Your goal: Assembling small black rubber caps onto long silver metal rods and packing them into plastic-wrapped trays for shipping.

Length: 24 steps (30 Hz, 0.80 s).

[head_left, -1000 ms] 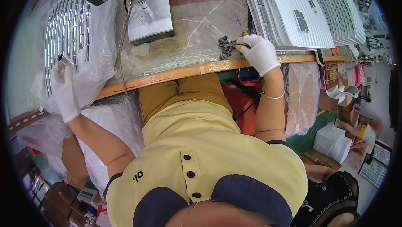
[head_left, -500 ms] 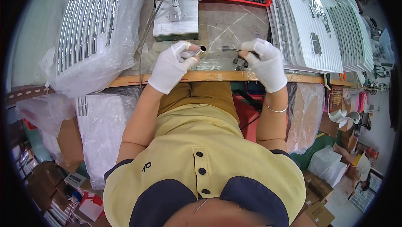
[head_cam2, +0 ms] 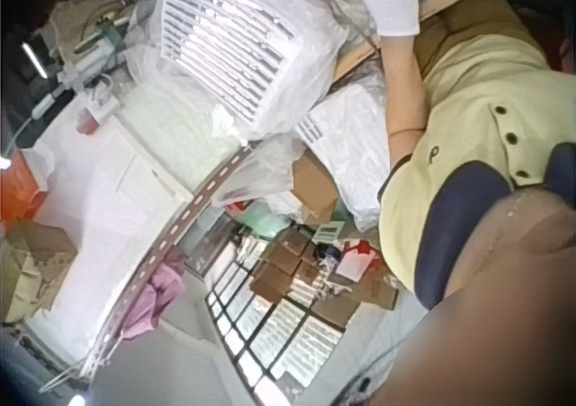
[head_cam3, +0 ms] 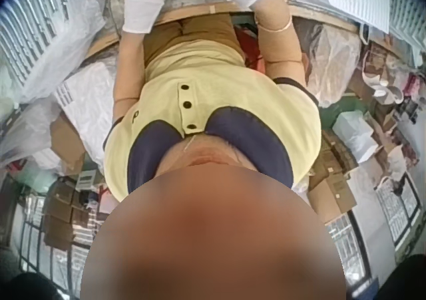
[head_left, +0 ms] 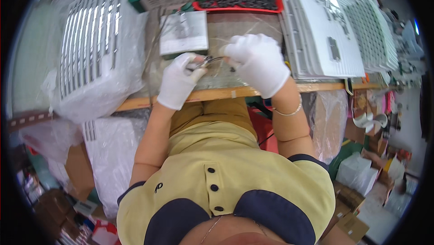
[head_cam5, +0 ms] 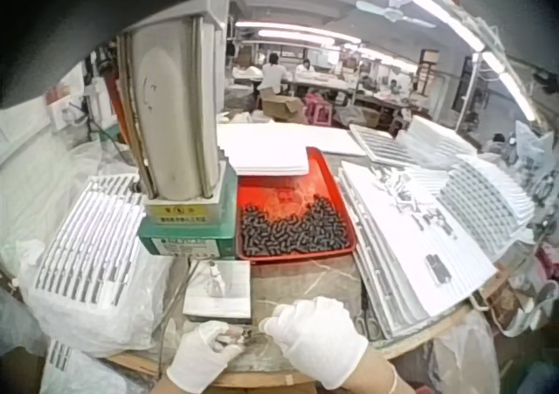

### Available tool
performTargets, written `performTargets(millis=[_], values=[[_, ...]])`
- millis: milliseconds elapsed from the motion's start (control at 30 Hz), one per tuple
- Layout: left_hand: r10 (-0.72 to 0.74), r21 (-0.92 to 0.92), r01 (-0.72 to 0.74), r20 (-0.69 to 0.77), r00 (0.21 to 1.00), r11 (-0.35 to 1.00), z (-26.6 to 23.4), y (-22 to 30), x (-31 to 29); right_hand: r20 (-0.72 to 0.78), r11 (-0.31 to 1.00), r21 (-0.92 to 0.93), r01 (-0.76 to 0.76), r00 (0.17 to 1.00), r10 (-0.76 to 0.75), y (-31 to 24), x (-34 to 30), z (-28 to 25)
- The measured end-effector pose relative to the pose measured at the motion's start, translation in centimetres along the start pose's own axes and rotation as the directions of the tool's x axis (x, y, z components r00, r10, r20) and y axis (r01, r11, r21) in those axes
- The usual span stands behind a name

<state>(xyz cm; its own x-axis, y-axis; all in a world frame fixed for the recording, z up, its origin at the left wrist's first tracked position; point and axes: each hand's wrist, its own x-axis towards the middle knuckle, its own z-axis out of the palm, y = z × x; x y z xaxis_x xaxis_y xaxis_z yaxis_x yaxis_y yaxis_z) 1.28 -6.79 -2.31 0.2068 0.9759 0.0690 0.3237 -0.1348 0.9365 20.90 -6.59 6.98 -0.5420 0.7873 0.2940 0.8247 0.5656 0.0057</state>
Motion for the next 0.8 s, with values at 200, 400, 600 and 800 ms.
performTargets(millis=[200, 400, 600, 800], values=[[-0.067, -0.213, 0.082, 0.078, 0.995, 0.974, 0.8, -0.5, -0.2, 0.17, 0.994, 0.073, -0.084, 0.983, 0.071, 0.7, -0.2, -0.2], [-0.139, -0.288, 0.167, 0.115, 0.984, 0.943, 0.7, -0.7, 0.1, 0.109, 0.739, 0.328, -0.589, 0.8, 0.59, 11.2, -0.8, -3.1], [-0.175, -0.361, 0.204, 0.11, 0.978, 0.91, 0.5, 0.1, 0.7, 0.047, 0.268, -0.25, -0.931, 0.264, 0.963, 33.7, -5.7, -1.1], [-0.174, -0.298, 0.172, 0.019, 0.985, 0.939, 0.1, 0.5, 1.1, -0.031, 0.27, -0.197, -0.942, 0.282, 0.959, 38.5, -7.5, 2.3]])
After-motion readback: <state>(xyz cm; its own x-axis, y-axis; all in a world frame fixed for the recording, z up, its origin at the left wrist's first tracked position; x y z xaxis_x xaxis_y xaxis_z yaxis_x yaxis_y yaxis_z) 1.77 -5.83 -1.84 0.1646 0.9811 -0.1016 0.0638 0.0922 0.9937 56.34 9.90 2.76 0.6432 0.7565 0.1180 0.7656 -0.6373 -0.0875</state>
